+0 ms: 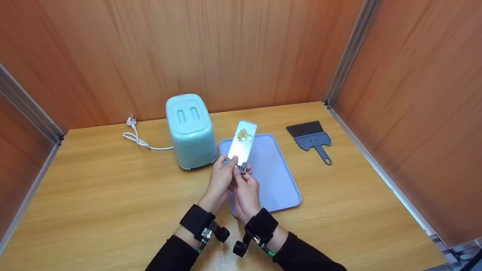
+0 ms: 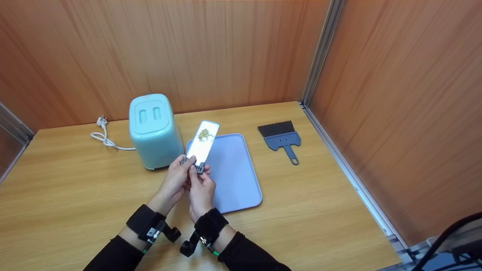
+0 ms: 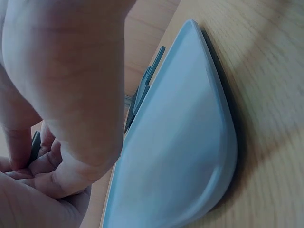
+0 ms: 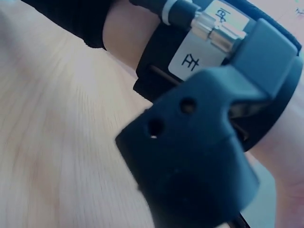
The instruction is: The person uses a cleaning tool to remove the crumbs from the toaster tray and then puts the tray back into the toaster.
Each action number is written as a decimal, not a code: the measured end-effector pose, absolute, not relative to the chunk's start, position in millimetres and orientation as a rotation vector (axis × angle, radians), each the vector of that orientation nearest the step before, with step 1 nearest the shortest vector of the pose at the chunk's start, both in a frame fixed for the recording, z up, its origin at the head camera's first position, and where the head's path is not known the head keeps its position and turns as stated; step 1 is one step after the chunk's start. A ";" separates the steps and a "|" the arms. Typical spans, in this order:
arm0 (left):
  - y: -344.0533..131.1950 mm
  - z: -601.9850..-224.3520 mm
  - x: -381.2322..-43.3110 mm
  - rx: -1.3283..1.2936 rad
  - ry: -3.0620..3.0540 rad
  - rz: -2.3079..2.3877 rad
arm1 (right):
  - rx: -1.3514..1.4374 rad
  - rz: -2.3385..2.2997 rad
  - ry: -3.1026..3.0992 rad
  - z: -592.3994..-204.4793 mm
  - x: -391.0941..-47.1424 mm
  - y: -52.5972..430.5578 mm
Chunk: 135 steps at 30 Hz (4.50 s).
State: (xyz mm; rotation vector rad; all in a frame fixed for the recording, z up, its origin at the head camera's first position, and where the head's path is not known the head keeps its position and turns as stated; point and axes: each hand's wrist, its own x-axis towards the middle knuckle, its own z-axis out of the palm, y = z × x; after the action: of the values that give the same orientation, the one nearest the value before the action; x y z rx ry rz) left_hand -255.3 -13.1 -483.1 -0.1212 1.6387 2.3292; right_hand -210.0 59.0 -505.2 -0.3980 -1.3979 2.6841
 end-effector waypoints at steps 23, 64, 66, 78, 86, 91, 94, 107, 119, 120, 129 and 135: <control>-30.2 -489.2 -264.3 -0.125 2.010 2.163 | -0.271 2.818 -1.950 -500.9 -200.4 108.1; -56.6 -492.7 -262.5 -0.133 1.809 2.090 | -0.962 1.830 -2.429 -500.9 -288.0 357.3; -56.4 -492.8 -262.1 -0.143 1.805 2.087 | -0.977 1.681 -2.489 -505.1 -290.5 364.8; -57.2 -494.4 -260.5 -0.129 1.786 2.089 | -0.848 0.940 -2.866 -515.5 -305.2 380.6; -58.6 -494.1 -259.7 -0.129 1.776 2.098 | -0.818 0.895 -2.934 -514.3 -310.8 377.7; -57.7 -494.1 -260.3 -0.122 1.767 2.117 | -0.735 0.972 -2.931 -507.9 -308.5 384.6; -57.9 -493.8 -260.6 -0.130 1.768 2.116 | -0.711 1.139 -2.938 -504.6 -308.1 390.7; -59.1 -491.0 -260.6 -0.134 1.773 2.093 | -0.804 1.493 -3.000 -503.2 -310.2 400.3; -61.2 -491.1 -259.8 -0.109 1.779 2.058 | -0.867 1.147 -2.930 -516.1 -297.9 409.8; -61.5 -491.5 -259.8 -0.103 1.781 2.056 | -0.858 1.184 -2.934 -516.6 -297.8 410.6; -63.5 -491.7 -259.9 -0.089 1.779 2.027 | -0.912 1.848 -2.875 -504.4 -298.1 406.6; -65.0 -490.6 -259.5 -0.086 1.775 2.018 | -0.787 1.580 -3.047 -507.1 -299.3 404.2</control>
State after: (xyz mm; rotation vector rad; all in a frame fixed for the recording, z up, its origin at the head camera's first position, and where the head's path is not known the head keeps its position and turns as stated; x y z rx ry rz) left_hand -259.5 -65.0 -490.6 -0.0864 1.7750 2.0184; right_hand -299.3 404.2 -507.1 -0.7870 -3.0470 1.5803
